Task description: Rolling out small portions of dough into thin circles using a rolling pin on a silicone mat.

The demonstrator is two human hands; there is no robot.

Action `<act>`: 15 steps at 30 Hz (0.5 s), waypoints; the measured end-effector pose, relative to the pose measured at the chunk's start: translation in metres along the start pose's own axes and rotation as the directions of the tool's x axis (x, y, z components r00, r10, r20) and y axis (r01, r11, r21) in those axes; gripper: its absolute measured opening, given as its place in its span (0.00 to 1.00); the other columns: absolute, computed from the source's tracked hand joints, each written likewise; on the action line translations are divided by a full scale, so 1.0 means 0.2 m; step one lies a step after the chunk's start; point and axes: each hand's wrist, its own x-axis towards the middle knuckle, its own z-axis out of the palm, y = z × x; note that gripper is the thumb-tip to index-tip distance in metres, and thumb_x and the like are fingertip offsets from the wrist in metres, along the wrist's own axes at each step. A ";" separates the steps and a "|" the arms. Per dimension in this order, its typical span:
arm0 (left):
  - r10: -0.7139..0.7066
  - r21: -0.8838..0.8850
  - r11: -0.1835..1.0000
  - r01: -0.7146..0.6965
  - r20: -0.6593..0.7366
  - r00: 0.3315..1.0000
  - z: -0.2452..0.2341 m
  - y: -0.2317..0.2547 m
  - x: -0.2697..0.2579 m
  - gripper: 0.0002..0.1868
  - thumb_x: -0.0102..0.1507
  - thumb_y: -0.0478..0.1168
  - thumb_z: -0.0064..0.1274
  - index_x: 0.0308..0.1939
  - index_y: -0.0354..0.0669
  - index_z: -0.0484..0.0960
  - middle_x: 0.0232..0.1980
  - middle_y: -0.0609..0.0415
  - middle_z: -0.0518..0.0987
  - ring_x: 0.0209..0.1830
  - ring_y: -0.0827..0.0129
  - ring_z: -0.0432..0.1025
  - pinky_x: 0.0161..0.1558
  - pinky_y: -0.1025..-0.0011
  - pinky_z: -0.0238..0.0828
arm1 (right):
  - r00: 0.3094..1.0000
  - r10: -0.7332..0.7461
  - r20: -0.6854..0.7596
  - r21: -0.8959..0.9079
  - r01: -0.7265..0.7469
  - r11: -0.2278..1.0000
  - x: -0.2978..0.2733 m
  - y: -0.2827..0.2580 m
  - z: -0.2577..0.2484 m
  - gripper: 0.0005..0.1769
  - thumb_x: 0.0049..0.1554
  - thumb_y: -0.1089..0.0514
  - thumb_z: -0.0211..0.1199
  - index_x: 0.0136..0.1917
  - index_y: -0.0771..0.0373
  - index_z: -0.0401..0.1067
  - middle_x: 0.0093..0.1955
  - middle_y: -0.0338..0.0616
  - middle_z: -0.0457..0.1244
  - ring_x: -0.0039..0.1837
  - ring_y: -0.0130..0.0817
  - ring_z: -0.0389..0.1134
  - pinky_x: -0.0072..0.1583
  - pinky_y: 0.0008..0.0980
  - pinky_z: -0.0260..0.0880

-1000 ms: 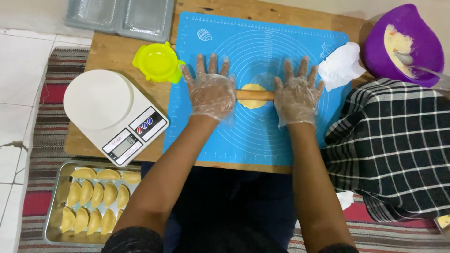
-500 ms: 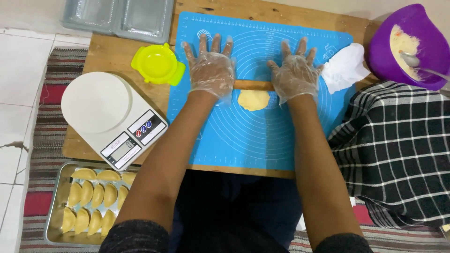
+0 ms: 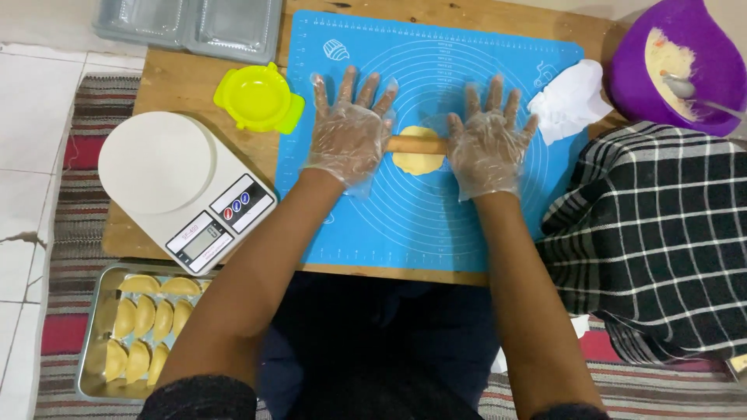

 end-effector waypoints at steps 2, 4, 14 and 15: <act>0.016 -0.005 1.000 -0.016 -0.010 1.000 -0.02 0.01 -0.04 0.31 0.73 0.56 0.21 0.81 0.60 0.50 0.83 0.54 0.50 0.83 0.42 0.35 0.71 0.27 0.16 | 1.000 -0.020 -0.025 0.019 0.020 1.000 -0.03 0.01 0.01 0.37 0.66 0.31 0.23 0.85 0.38 0.39 0.88 0.37 0.30 0.87 0.52 0.29 0.77 0.68 0.23; 0.036 -0.012 0.999 -0.036 -0.021 0.999 -0.02 0.02 -0.07 0.31 0.73 0.55 0.22 0.81 0.59 0.51 0.83 0.53 0.52 0.83 0.41 0.37 0.71 0.27 0.17 | 0.998 -0.035 -0.049 0.037 0.037 0.999 -0.06 0.02 0.02 0.37 0.67 0.31 0.25 0.85 0.41 0.43 0.87 0.37 0.33 0.86 0.53 0.32 0.76 0.70 0.25; -0.004 -0.073 0.997 0.015 0.144 0.989 -0.21 0.10 -0.24 0.30 0.75 0.53 0.24 0.83 0.64 0.48 0.85 0.57 0.47 0.85 0.47 0.33 0.75 0.32 0.18 | 0.975 0.047 0.218 0.038 -0.056 0.998 -0.24 -0.13 -0.34 0.33 0.69 0.41 0.39 0.84 0.47 0.49 0.87 0.44 0.40 0.86 0.50 0.36 0.78 0.66 0.27; -0.006 -0.061 0.998 0.016 0.158 0.987 -0.21 0.11 -0.25 0.30 0.75 0.54 0.24 0.83 0.65 0.46 0.86 0.59 0.45 0.85 0.48 0.32 0.75 0.32 0.17 | 0.974 0.043 0.221 0.034 -0.052 0.998 -0.25 -0.13 -0.35 0.33 0.69 0.42 0.39 0.84 0.47 0.49 0.87 0.44 0.39 0.86 0.49 0.37 0.78 0.66 0.28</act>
